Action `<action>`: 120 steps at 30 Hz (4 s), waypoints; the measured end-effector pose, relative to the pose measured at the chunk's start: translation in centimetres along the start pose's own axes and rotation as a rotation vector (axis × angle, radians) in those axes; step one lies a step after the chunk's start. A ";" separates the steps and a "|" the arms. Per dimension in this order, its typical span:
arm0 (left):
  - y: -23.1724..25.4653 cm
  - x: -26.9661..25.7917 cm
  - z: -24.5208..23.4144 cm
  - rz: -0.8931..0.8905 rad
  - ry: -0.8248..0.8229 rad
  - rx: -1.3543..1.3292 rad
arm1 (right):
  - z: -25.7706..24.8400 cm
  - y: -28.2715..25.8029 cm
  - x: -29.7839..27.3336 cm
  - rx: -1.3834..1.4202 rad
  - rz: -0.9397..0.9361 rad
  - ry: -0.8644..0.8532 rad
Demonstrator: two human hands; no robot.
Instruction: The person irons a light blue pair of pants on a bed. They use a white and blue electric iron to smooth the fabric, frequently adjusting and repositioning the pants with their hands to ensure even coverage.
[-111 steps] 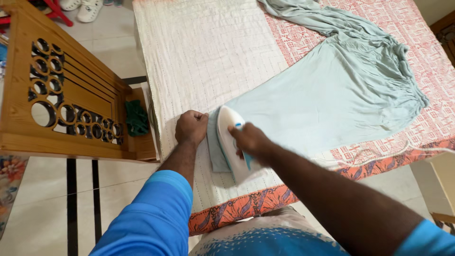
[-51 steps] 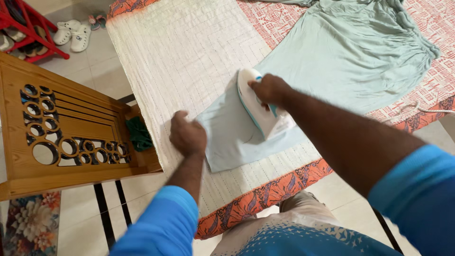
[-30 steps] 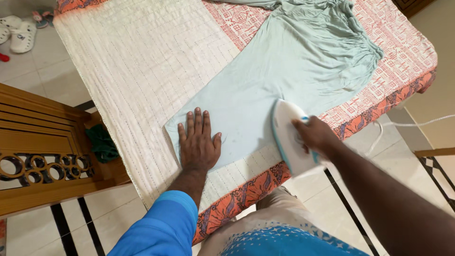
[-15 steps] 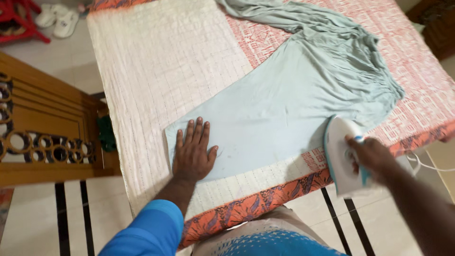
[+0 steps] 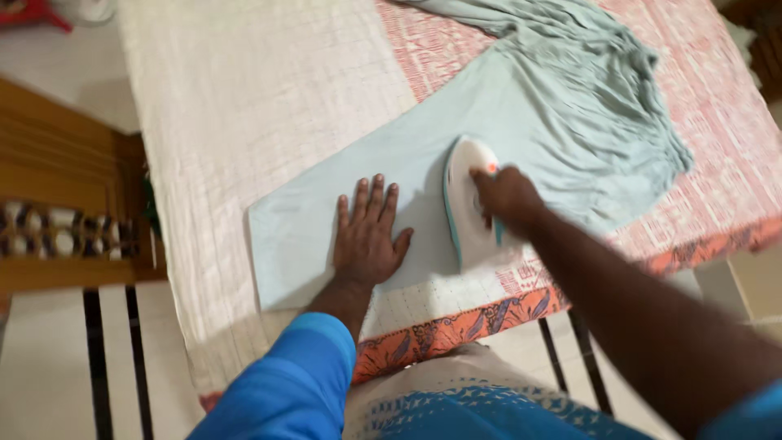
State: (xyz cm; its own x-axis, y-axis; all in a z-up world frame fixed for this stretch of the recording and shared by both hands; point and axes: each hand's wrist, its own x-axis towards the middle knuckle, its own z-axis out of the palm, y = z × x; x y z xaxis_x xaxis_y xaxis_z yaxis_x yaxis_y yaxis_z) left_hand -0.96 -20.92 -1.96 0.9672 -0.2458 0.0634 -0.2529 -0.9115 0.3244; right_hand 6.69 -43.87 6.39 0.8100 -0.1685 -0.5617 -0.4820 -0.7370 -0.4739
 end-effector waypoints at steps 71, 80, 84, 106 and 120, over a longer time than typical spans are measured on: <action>-7.6 -3.9 -2.9 -0.333 0.093 0.062 | 3.9 -10.8 7.4 -0.255 -0.187 -0.075; -7.8 -3.9 -2.6 -0.318 0.087 0.119 | -3.8 -3.1 12.5 -0.220 -0.175 -0.025; -7.6 -3.7 -2.6 -0.320 0.089 0.123 | -7.0 -2.9 16.0 -0.322 -0.164 0.016; -6.7 -2.2 -1.5 -0.308 0.116 0.143 | -9.4 2.7 9.7 -0.164 -0.026 0.011; 3.0 -0.2 0.1 0.055 -0.062 -0.008 | -4.5 5.1 1.6 -0.041 0.272 0.129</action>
State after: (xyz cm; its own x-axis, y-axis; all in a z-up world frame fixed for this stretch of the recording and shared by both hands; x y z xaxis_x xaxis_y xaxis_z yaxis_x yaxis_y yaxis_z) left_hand -1.88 -23.63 -1.07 0.9486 -0.3157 0.0228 -0.3053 -0.8934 0.3295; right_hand 7.05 -50.84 6.12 0.6899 -0.4432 -0.5723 -0.6754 -0.6786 -0.2887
